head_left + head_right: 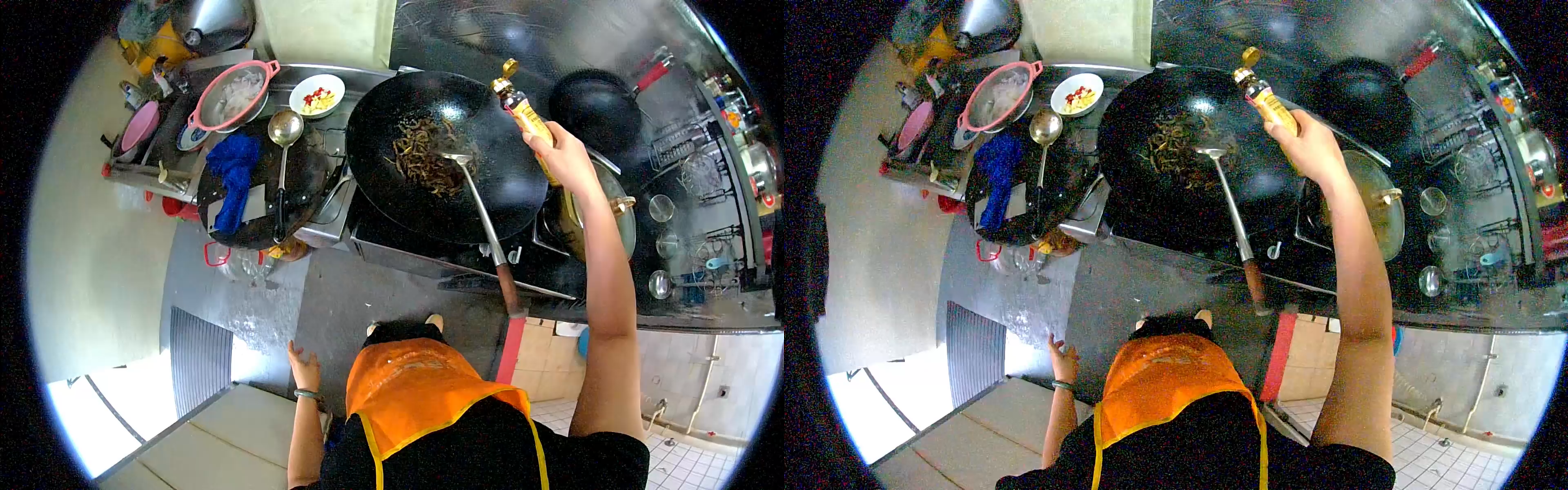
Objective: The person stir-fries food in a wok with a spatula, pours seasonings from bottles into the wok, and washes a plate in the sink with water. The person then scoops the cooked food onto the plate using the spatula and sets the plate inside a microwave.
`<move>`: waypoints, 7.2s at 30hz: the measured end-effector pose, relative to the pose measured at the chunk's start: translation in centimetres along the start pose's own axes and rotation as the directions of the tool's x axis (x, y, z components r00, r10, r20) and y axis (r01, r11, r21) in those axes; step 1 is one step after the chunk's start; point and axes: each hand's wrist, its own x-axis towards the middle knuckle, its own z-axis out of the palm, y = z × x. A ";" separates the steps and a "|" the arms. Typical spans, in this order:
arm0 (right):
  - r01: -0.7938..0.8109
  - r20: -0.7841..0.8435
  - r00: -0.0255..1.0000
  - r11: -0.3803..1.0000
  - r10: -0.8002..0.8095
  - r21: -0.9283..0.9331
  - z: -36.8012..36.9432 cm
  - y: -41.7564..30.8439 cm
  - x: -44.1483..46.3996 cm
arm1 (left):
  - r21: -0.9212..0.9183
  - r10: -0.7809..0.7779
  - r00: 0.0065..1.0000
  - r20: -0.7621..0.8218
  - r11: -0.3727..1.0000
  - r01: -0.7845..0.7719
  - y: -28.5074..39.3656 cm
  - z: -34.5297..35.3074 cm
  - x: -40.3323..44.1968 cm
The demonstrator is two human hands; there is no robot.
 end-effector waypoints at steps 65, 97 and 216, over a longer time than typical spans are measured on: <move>0.295 -0.356 0.934 0.609 -0.022 0.736 -10.5 26.7 -26.6 | -0.841 0.906 -0.062 0.419 0.362 -0.401 87.7 51.5 -34.8; -0.204 -0.016 0.879 0.405 0.477 0.891 5.1 30.7 -36.4 | -0.411 0.946 -0.193 0.259 -0.073 -0.909 91.3 60.1 -35.8; -0.023 -0.247 0.799 0.438 0.549 0.898 5.8 9.3 -11.0 | 0.642 -0.174 0.935 0.310 0.764 -0.071 -8.7 2.0 6.0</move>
